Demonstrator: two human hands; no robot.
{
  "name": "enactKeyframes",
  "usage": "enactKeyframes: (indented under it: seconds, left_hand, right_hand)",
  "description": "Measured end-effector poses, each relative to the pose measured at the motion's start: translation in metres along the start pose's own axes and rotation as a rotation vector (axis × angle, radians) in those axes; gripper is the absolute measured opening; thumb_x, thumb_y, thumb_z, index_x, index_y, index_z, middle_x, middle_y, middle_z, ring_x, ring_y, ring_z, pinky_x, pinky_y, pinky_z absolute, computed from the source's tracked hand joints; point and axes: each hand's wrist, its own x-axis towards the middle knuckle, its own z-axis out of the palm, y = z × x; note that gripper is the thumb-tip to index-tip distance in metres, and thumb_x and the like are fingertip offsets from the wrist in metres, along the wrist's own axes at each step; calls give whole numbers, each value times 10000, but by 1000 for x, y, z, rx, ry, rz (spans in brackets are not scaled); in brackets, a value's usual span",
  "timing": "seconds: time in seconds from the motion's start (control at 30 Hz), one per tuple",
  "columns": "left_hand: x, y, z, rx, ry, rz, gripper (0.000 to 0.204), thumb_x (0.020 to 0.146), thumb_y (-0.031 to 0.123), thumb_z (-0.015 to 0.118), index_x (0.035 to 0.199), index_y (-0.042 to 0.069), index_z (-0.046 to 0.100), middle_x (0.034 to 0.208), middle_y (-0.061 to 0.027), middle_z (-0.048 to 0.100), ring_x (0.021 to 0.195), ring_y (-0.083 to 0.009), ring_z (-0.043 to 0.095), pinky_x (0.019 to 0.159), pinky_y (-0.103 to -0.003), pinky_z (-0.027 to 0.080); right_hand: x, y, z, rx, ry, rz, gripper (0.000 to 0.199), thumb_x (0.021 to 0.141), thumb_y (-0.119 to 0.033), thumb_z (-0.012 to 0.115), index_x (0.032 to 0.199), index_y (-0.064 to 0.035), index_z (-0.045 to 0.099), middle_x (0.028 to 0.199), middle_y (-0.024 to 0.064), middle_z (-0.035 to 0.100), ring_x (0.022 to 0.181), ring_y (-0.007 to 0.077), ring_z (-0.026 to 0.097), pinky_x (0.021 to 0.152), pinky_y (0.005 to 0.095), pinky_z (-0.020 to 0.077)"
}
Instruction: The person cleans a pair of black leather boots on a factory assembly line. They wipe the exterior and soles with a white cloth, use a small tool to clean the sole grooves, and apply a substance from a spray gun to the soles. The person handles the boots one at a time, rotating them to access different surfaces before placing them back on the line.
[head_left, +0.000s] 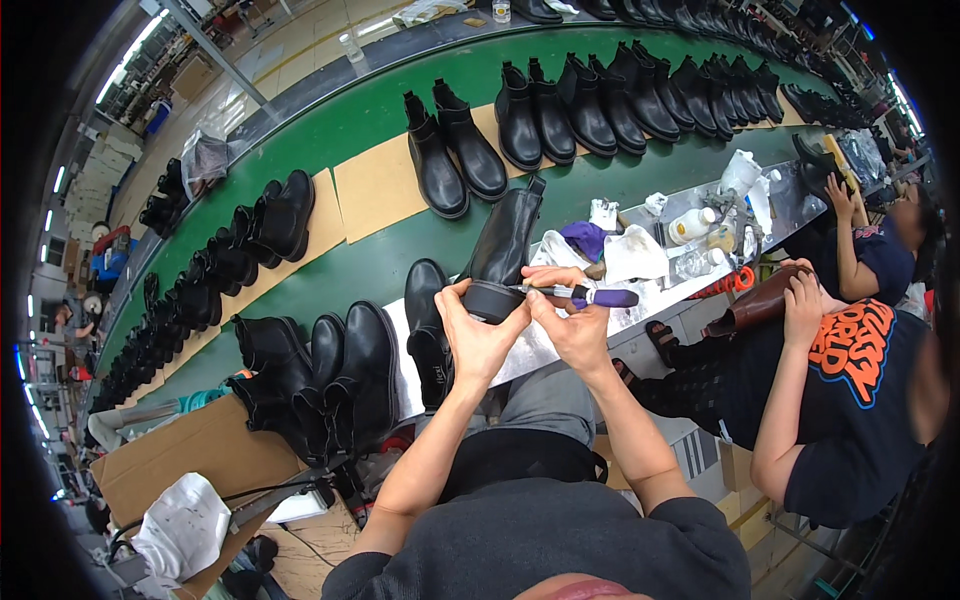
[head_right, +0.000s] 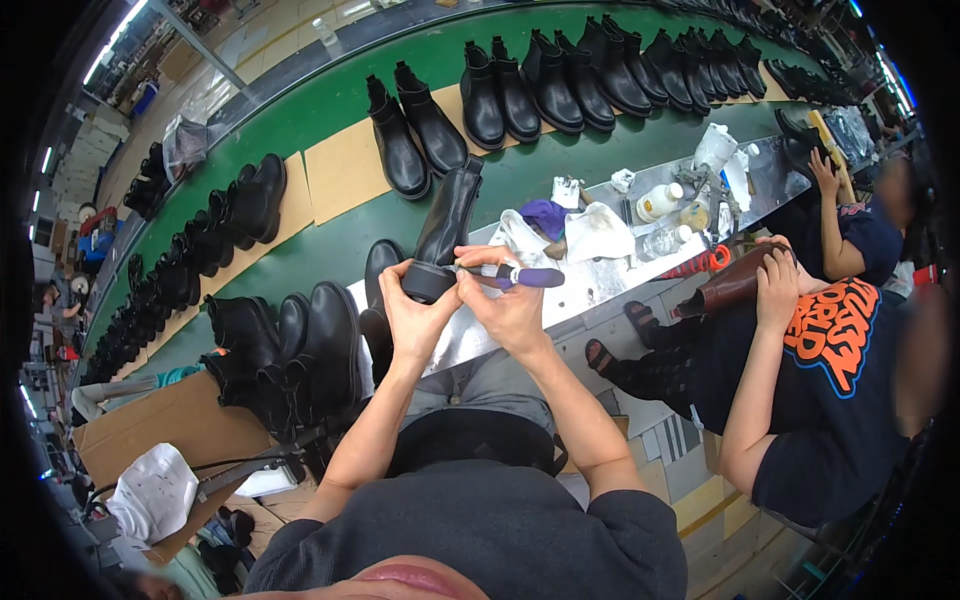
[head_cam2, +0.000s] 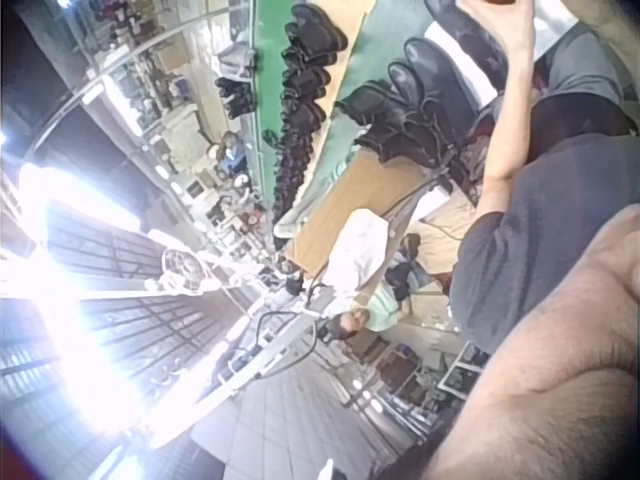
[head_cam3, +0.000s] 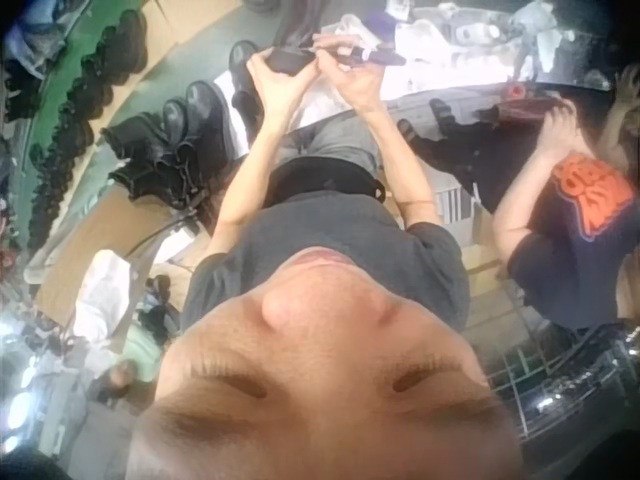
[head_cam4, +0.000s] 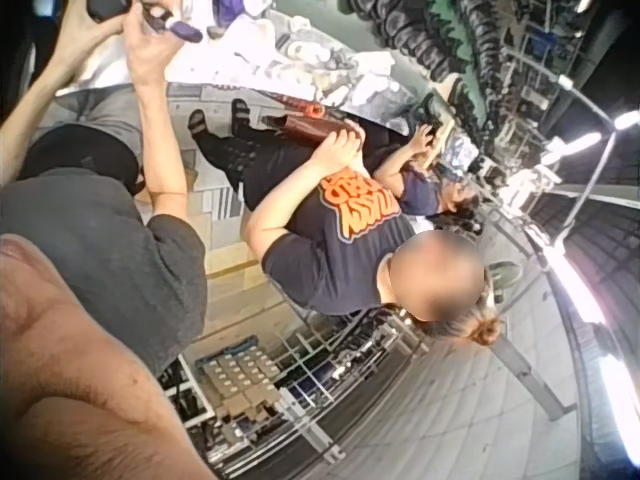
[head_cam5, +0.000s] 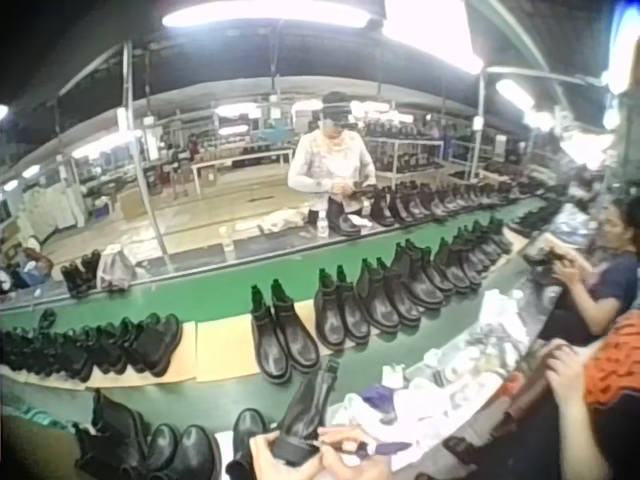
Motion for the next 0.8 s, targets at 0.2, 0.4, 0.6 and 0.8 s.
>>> enactKeyframes:
  seconds: [0.2,0.4,0.6,0.8]
  left_hand:
    - [2,0,-1,-20,-3,-20,718,632,324,886,1076,-54,467,1072,-143,466,974,-224,521,842,-353,465]
    - [4,0,0,-25,-16,-45,764,620,320,880,1108,-84,453,1081,-162,443,988,-269,534,850,-380,466]
    - [3,-5,1,-6,4,-25,677,645,273,866,1086,-48,466,1082,-139,460,982,-219,515,844,-349,464]
    - [3,1,2,-15,-23,-55,777,610,320,884,1113,-85,451,1083,-164,442,998,-270,525,853,-376,464]
  right_hand:
    - [4,-6,5,10,0,48,170,847,74,626,1013,43,601,1070,182,643,1043,221,638,833,330,584]
    - [6,-2,9,52,66,26,164,825,56,674,988,49,657,996,143,680,932,179,668,817,311,591]
    - [7,-2,11,74,83,53,160,819,39,686,976,43,660,970,133,686,919,172,668,810,304,590]
    - [8,-6,6,-43,42,28,127,858,42,633,976,42,586,1035,180,655,984,207,650,783,309,587]
